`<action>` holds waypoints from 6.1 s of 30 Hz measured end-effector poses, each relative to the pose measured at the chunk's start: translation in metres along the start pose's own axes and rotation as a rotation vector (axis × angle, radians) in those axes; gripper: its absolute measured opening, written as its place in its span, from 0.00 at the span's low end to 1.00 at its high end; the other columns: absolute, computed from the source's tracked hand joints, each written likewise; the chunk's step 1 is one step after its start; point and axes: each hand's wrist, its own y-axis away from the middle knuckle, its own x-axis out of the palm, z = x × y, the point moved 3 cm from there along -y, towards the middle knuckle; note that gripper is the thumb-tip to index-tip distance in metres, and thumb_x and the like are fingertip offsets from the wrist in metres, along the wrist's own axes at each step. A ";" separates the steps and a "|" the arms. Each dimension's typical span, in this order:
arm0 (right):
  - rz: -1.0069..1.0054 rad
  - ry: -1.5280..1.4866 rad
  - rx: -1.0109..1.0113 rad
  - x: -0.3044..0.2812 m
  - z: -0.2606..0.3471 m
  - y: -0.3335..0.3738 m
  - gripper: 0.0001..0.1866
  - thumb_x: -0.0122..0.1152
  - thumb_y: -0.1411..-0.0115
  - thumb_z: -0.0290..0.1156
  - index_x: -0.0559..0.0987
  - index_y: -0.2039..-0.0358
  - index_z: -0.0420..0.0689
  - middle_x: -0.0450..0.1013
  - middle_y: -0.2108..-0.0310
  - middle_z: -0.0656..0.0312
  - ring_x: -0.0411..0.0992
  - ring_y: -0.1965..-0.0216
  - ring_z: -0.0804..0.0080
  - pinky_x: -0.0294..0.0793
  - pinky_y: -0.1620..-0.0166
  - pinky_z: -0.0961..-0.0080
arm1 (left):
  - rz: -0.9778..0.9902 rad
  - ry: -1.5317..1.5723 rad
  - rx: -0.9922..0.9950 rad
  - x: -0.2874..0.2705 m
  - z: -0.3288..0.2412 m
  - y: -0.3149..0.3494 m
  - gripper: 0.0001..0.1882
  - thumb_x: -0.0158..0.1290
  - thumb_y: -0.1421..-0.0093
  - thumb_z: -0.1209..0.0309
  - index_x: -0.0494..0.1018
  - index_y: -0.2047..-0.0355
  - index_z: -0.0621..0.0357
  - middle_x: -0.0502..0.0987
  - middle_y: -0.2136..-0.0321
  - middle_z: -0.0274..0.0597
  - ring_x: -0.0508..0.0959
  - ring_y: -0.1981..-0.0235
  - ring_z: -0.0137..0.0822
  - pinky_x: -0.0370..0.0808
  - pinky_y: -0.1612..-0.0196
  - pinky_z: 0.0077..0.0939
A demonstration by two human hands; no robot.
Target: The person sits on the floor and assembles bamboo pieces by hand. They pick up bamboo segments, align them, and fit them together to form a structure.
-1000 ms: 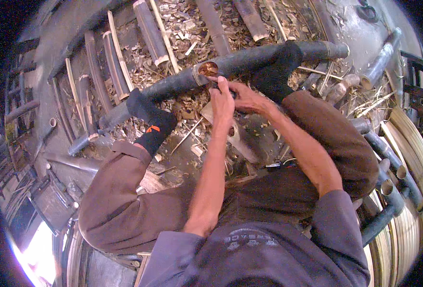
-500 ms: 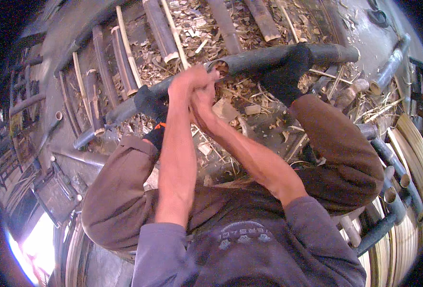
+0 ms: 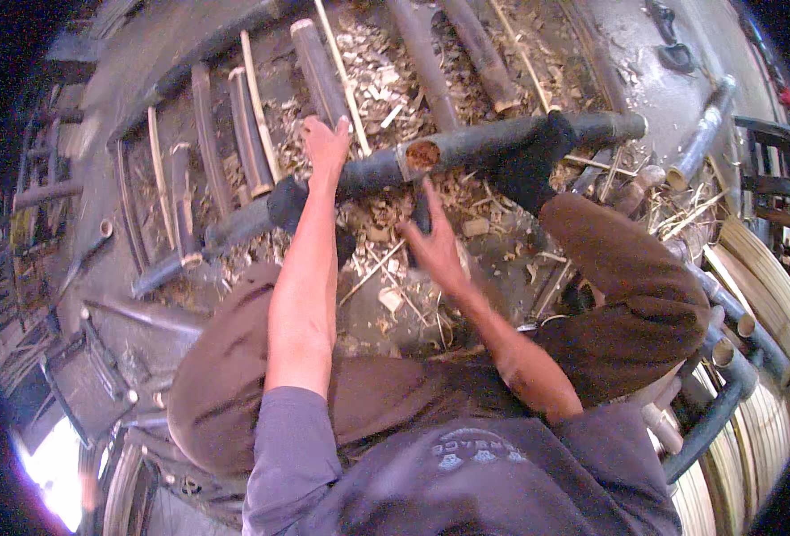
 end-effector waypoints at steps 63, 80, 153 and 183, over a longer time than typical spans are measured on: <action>-0.821 -0.049 0.006 -0.476 0.088 0.040 0.26 0.58 0.41 0.46 0.70 0.48 0.42 0.72 0.59 0.60 0.70 0.59 0.68 0.70 0.53 0.69 | -0.173 0.951 0.243 -0.059 -0.148 0.068 0.39 0.67 0.50 0.59 0.62 0.44 0.64 0.73 0.53 0.47 0.72 0.52 0.40 0.68 0.47 0.37; -0.474 -0.482 -0.454 -0.351 0.273 -0.036 0.20 0.59 0.41 0.35 0.70 0.52 0.38 0.77 0.67 0.54 0.77 0.67 0.67 0.77 0.62 0.70 | 0.240 0.780 0.495 -0.058 -0.193 0.086 0.37 0.70 0.56 0.56 0.67 0.50 0.59 0.79 0.59 0.46 0.79 0.59 0.38 0.75 0.54 0.32; 0.126 0.632 -0.157 -0.207 0.198 -0.063 0.47 0.65 0.52 0.32 0.53 0.34 0.54 0.73 0.54 0.41 0.74 0.55 0.44 0.73 0.50 0.54 | 0.311 0.810 0.410 -0.045 -0.174 0.103 0.30 0.69 0.52 0.67 0.68 0.52 0.59 0.77 0.59 0.38 0.76 0.59 0.29 0.72 0.53 0.26; -0.621 0.480 -0.030 -0.201 -0.031 -0.094 0.18 0.54 0.41 0.36 0.74 0.55 0.37 0.73 0.58 0.42 0.71 0.56 0.43 0.68 0.48 0.56 | -0.031 0.912 0.502 -0.082 -0.179 0.081 0.16 0.46 0.37 0.63 0.74 0.64 0.66 0.76 0.70 0.41 0.73 0.66 0.30 0.69 0.60 0.25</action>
